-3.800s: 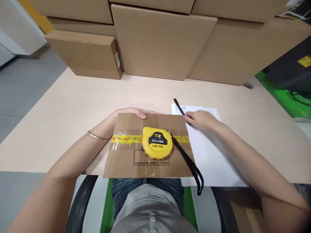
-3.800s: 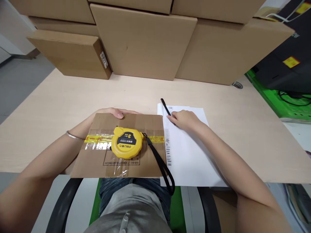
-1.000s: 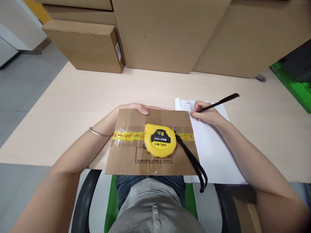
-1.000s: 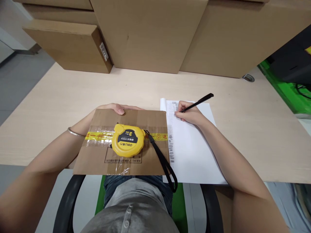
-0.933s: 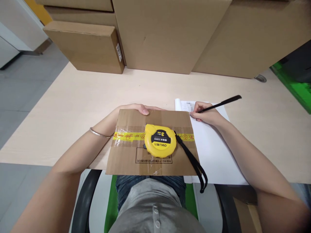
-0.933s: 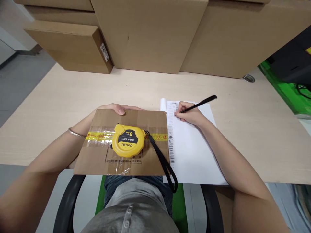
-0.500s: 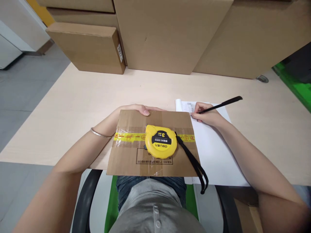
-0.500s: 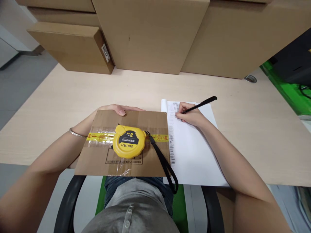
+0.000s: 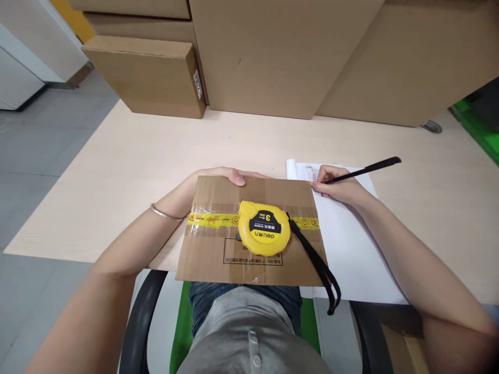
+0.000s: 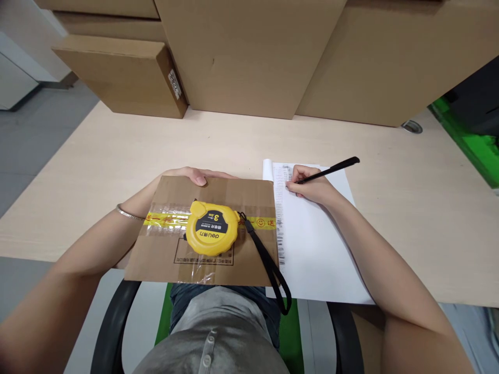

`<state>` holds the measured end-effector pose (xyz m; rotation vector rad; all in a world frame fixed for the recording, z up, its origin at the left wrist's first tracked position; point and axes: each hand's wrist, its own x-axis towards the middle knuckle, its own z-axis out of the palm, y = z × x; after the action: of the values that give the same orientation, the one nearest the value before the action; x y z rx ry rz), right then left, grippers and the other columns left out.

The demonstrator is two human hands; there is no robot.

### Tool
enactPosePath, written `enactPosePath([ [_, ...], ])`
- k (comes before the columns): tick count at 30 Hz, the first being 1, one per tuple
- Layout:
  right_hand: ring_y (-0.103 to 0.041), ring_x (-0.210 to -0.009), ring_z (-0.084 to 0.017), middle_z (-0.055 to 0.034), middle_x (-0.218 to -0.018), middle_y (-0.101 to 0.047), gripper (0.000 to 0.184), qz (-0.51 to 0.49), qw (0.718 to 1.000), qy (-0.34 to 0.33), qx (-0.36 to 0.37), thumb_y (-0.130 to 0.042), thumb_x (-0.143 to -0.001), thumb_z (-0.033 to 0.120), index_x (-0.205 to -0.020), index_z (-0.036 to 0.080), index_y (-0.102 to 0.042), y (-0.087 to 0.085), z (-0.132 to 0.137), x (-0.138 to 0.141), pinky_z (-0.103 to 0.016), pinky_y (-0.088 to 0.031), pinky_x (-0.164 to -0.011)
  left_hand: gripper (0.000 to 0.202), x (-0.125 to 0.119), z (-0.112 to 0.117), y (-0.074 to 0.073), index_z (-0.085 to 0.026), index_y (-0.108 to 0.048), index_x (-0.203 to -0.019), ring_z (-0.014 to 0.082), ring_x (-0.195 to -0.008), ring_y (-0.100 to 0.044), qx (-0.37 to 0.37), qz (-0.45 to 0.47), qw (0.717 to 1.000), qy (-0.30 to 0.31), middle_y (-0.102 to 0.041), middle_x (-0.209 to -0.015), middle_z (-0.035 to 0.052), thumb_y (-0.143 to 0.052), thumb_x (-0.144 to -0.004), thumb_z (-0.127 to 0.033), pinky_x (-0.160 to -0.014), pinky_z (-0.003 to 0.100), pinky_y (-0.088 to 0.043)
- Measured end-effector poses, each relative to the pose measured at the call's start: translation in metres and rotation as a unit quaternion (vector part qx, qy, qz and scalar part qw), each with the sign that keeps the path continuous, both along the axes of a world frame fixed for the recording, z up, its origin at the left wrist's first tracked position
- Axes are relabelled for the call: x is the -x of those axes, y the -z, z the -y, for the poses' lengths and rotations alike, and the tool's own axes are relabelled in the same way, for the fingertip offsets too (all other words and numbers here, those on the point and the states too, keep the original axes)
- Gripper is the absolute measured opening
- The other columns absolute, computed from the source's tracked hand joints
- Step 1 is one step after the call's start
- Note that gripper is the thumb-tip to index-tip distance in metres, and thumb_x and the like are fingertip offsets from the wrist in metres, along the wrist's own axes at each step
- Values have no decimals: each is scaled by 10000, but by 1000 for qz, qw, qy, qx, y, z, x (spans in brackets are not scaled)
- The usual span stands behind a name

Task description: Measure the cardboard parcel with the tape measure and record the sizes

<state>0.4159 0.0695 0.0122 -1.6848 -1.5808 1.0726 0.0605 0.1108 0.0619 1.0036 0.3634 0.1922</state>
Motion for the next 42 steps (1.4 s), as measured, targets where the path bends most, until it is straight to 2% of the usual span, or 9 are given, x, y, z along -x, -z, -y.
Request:
enactPosePath([
  [9, -458, -483, -104, 31, -498, -553, 327, 4, 1000, 4, 3, -813, -714, 267, -623, 242, -500, -1, 1, 1, -271, -317, -500, 635, 1, 3, -2, -178, -632, -1450, 344, -1249, -674, -9, -15, 1000, -21, -777, -1276, 94, -564, -845, -358, -1040, 394, -487],
  [15, -458, -483, -104, 35, -502, -555, 323, 10, 1000, 2, 3, -813, -709, 273, -624, 241, -503, -1, 1, 0, -272, -315, -503, 652, 0, -9, 7, -200, -665, -1412, 356, -1227, -691, 20, -4, 999, 48, -790, -1241, 94, -628, -782, -364, -1037, 412, -518],
  [18, -472, -486, -111, 34, -506, -564, 315, 15, 1000, 1, -2, -811, -715, 289, -628, 243, -513, -1, 0, 0, -280, -330, -509, 654, 0, -11, 12, -200, -653, -1430, 344, -1236, -694, 36, 8, 998, 56, -785, -1260, 97, -613, -796, -352, -1046, 404, -520],
  [21, -471, -478, -116, 37, -485, -555, 328, 21, 1000, 1, -6, -798, -724, 275, -620, 249, -488, -2, 0, 1, -285, -338, -512, 641, 1, -10, 14, -203, -653, -1438, 330, -1270, -682, 44, 18, 998, 36, -777, -1286, 92, -591, -815, -342, -1055, 384, -517],
  [25, -452, -478, -116, 38, -480, -540, 313, 35, 999, 4, -10, -773, -718, 229, -615, 249, -478, 0, -1, 0, -286, -315, -507, 671, 1, -9, 11, -211, -655, -1440, 358, -1302, -660, 21, 2, 999, 27, -774, -1299, 90, -636, -784, -354, -1072, 403, -507],
  [32, -409, -509, -110, 43, -529, -505, 310, 51, 999, 8, -15, -778, -683, 231, -608, 240, -478, 2, -1, -1, -282, -268, -507, 698, -3, -2, 2, -160, -615, -1476, 344, -1248, -693, 18, 14, 999, 29, -770, -1304, 110, -571, -804, -345, -996, 394, -527],
  [35, -402, -533, -109, 42, -553, -491, 325, 54, 998, 6, -21, -797, -661, 247, -603, 236, -477, 2, -1, 0, -278, -259, -510, 694, -1, -3, 5, -172, -627, -1467, 346, -1256, -691, 23, 17, 999, 32, -773, -1301, 107, -588, -797, -352, -1016, 398, -525],
  [39, -405, -517, -107, 42, -543, -511, 316, 51, 999, 3, -19, -777, -697, 301, -634, 240, -474, 3, 0, 0, -273, -275, -514, 674, 2, -9, 13, -199, -636, -1457, 355, -1262, -690, 37, 11, 999, 29, -769, -1312, 107, -608, -804, -364, -1077, 418, -507],
  [42, -404, -524, -101, 46, -553, -508, 318, 54, 998, 5, -24, -783, -673, 297, -632, 236, -474, 3, 0, 1, -267, -276, -518, 659, 1, -8, 11, -202, -649, -1436, 355, -1219, -713, 32, 6, 999, 36, -784, -1276, 101, -624, -797, -365, -1059, 421, -527],
])
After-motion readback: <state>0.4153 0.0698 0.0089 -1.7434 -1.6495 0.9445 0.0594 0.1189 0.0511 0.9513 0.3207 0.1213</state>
